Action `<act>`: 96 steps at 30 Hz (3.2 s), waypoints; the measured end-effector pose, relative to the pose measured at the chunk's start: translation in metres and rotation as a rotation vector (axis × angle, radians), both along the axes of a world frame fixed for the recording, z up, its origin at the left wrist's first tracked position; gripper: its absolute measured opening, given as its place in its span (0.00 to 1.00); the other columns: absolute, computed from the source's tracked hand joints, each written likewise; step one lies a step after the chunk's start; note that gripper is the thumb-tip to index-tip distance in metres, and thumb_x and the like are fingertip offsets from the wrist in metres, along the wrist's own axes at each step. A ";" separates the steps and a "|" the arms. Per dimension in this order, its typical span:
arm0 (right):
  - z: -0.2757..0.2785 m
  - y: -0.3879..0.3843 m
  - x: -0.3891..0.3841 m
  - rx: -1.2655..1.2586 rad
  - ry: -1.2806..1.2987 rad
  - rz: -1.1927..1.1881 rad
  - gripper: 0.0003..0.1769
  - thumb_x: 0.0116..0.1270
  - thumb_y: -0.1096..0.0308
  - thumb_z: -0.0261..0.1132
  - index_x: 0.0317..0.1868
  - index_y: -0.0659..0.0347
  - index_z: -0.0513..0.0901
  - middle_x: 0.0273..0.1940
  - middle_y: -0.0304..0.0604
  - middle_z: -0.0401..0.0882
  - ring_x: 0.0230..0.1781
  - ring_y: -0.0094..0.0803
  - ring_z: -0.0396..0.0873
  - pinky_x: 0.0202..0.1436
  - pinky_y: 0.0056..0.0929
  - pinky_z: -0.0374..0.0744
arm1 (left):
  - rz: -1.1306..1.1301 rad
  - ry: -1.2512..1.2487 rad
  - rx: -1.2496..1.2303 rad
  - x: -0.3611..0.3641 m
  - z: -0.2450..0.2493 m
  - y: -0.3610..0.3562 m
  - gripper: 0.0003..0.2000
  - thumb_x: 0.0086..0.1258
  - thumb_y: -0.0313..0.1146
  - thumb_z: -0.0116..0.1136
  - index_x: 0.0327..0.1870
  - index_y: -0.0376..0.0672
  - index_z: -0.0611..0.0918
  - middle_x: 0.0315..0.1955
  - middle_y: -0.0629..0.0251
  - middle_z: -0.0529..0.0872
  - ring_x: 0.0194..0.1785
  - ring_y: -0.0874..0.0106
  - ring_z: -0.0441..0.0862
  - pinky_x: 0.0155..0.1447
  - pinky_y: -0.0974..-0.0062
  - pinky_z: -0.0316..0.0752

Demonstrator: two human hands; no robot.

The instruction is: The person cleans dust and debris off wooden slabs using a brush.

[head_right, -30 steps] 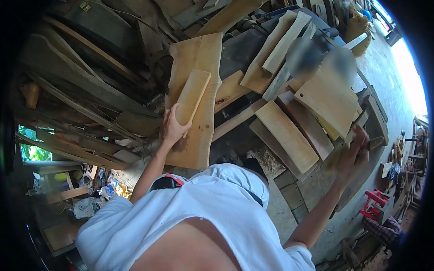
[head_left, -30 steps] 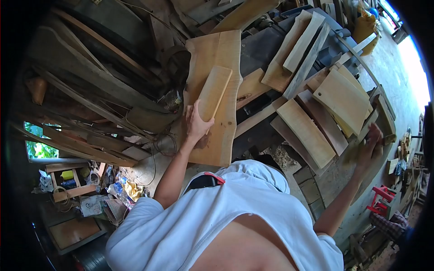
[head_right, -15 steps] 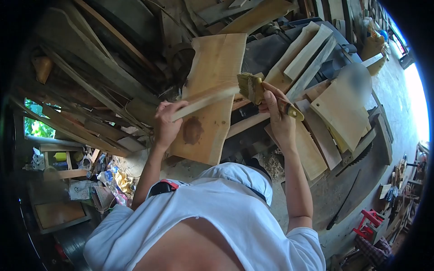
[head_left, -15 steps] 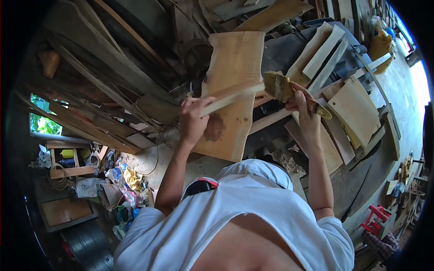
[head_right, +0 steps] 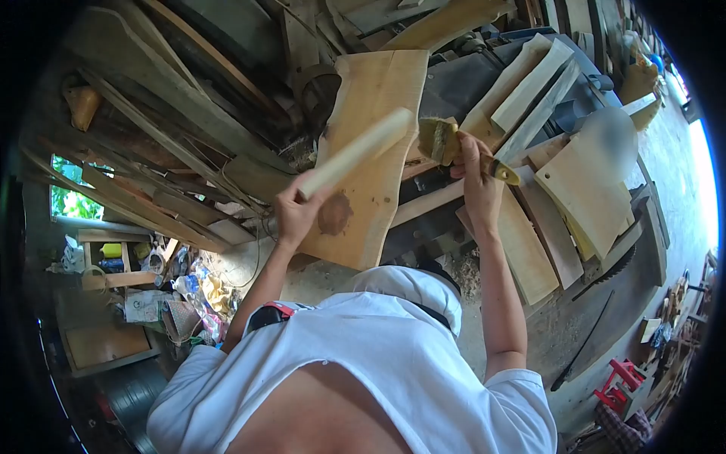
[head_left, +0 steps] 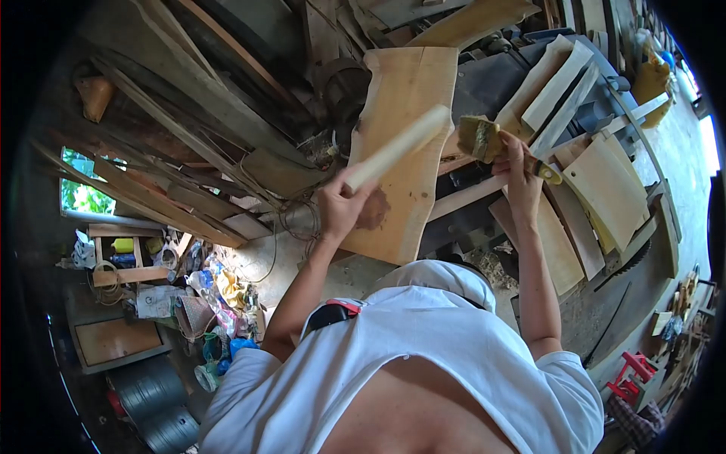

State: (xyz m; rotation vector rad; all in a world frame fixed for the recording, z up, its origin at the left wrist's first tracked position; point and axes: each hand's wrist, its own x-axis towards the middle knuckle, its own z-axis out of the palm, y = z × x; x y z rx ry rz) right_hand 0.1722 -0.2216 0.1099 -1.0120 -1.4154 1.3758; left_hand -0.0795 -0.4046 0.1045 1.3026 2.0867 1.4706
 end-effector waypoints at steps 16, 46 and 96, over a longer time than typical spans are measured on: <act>-0.007 0.001 -0.077 0.525 -0.368 0.155 0.15 0.69 0.58 0.63 0.34 0.62 0.86 0.23 0.49 0.81 0.22 0.41 0.82 0.28 0.37 0.78 | 0.177 -1.115 0.077 0.003 -0.016 0.023 0.19 0.72 0.42 0.59 0.53 0.36 0.77 0.45 0.62 0.82 0.48 0.69 0.83 0.51 0.67 0.81; -0.063 0.016 -0.057 0.052 -0.074 0.221 0.16 0.72 0.61 0.61 0.52 0.64 0.82 0.37 0.41 0.87 0.37 0.23 0.84 0.41 0.25 0.79 | 0.270 -1.014 0.143 -0.014 -0.021 0.027 0.22 0.72 0.49 0.56 0.56 0.40 0.75 0.51 0.63 0.78 0.53 0.70 0.78 0.55 0.63 0.77; -0.034 0.011 -0.024 0.259 -0.204 -0.038 0.17 0.69 0.62 0.66 0.53 0.62 0.82 0.39 0.44 0.87 0.37 0.25 0.83 0.44 0.24 0.79 | -0.173 0.442 0.159 0.002 0.054 0.022 0.27 0.64 0.26 0.63 0.67 0.50 0.73 0.66 0.51 0.71 0.70 0.59 0.65 0.72 0.60 0.65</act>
